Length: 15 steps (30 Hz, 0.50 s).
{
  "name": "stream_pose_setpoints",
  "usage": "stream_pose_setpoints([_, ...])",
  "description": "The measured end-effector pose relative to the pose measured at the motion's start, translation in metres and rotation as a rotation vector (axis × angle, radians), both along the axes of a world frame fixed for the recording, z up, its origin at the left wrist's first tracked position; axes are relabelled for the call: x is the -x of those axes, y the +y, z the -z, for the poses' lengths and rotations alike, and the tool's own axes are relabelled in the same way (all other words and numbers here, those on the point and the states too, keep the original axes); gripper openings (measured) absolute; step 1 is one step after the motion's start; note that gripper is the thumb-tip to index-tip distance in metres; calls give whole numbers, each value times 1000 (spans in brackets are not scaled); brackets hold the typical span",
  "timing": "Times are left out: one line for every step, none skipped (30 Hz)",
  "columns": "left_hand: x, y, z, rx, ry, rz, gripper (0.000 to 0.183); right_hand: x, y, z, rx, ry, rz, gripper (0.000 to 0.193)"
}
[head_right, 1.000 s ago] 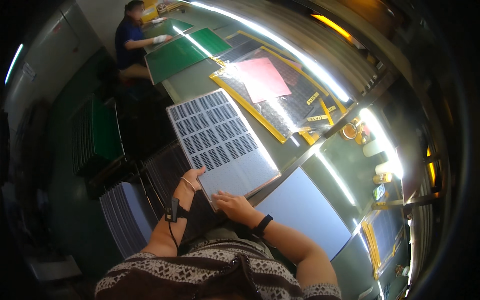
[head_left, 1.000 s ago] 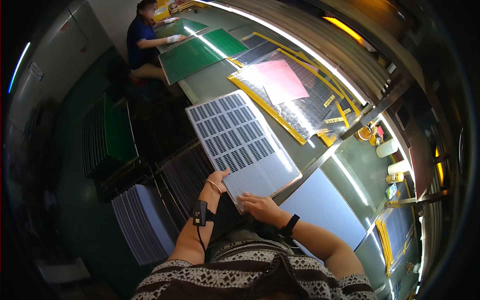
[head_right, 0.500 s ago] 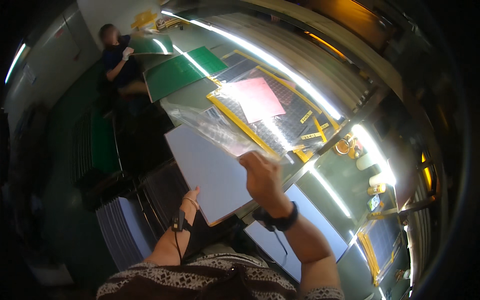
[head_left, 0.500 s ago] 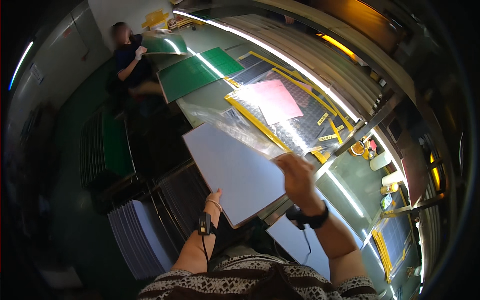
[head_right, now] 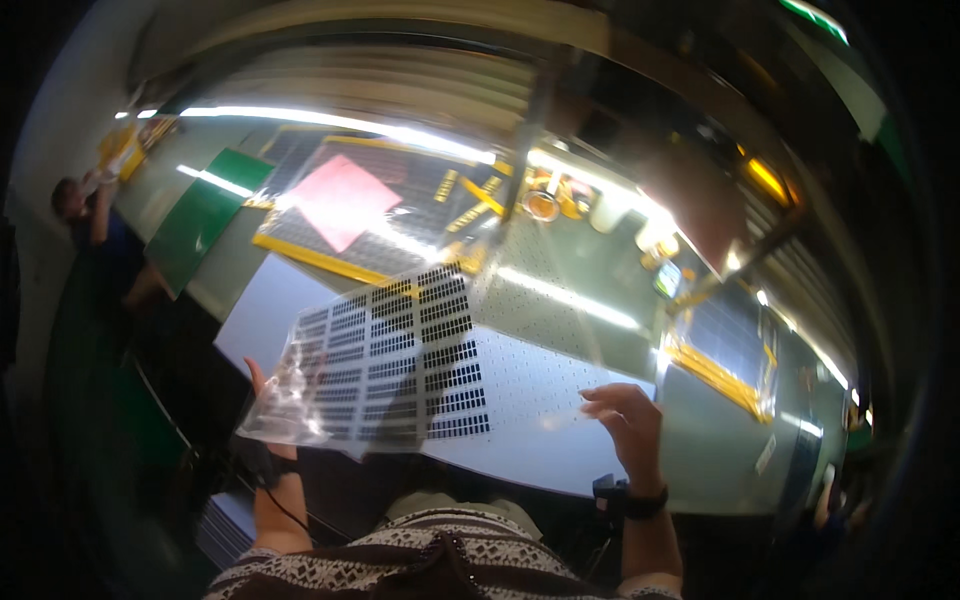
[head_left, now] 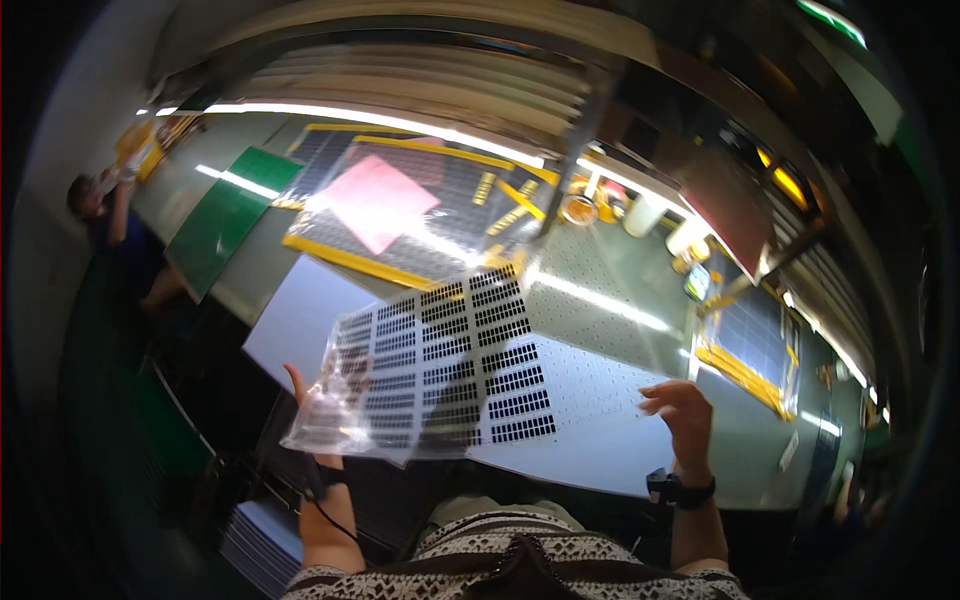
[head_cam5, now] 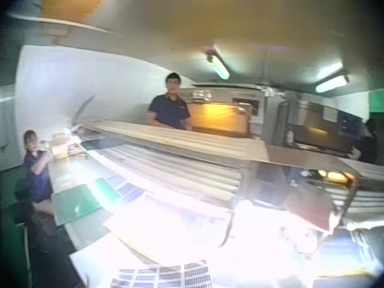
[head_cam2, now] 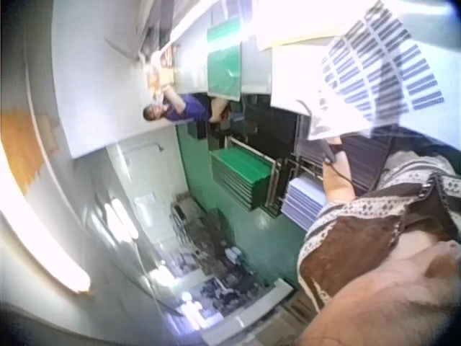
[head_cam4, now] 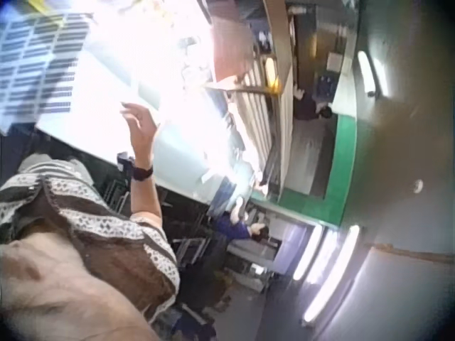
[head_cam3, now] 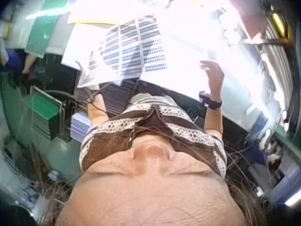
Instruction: Inspecting, sorting, and placing electronic or solar panels into racks at a factory workstation.
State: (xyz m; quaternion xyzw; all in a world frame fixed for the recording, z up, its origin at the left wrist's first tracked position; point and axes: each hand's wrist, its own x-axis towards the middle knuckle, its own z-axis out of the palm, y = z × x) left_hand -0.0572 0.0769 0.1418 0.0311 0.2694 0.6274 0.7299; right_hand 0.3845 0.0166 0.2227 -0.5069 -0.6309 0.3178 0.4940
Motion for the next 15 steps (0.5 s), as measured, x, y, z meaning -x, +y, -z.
stream_pose_setpoints([28, 14, 30, -50, 44, 189, 80, -8, -8, 17, 191, 185, 133, 13])
stream_pose_setpoints([32, 26, 48, -27, 107, 313, 72, -17, -19, 33, 338, 119, 192, 20])
stream_pose_setpoints([26, 41, 64, -7, 158, 455, 65, -27, -33, 56, 414, 179, 246, 26])
stream_pose_setpoints([19, 53, 84, 9, 146, 525, 65, -40, -50, 90, 507, 236, 316, 30])
stream_pose_setpoints([11, 59, 107, 106, 468, 600, 57, -49, -70, 128, 588, 372, 376, 29])
stream_pose_setpoints([-2, 63, 127, 182, 796, 674, 50, -53, -90, 153, 630, 433, 446, 20])
stream_pose_setpoints([-15, 64, 136, 175, 789, 750, 50, -57, -113, 176, 652, 408, 518, 10])
stream_pose_setpoints([-26, 64, 140, 191, 958, 855, 39, -59, -137, 194, 681, 459, 624, 7])
stream_pose_setpoints([-39, 65, 138, 196, 1133, 946, 29, -61, -157, 205, 706, 513, 721, 4])
stream_pose_setpoints([-55, 63, 132, 182, 1132, 1002, 29, -65, -176, 209, 711, 524, 775, 4])
stream_pose_setpoints([-72, 60, 124, 247, 1073, 1065, 26, -69, -194, 211, 712, 467, 840, 4])
stream_pose_setpoints([-81, 56, 119, 318, 1022, 1103, 24, -70, -205, 212, 711, 412, 883, 5])
stream_pose_setpoints([-89, 53, 128, 316, 1027, 1127, 24, -73, -212, 213, 717, 421, 905, 5])
stream_pose_setpoints([-97, 50, 141, 173, 983, 950, 22, -79, -217, 214, 661, 406, 927, 5])
stream_pose_setpoints([-102, 48, 149, 35, 935, 767, 21, -83, -217, 215, 604, 394, 942, 6])
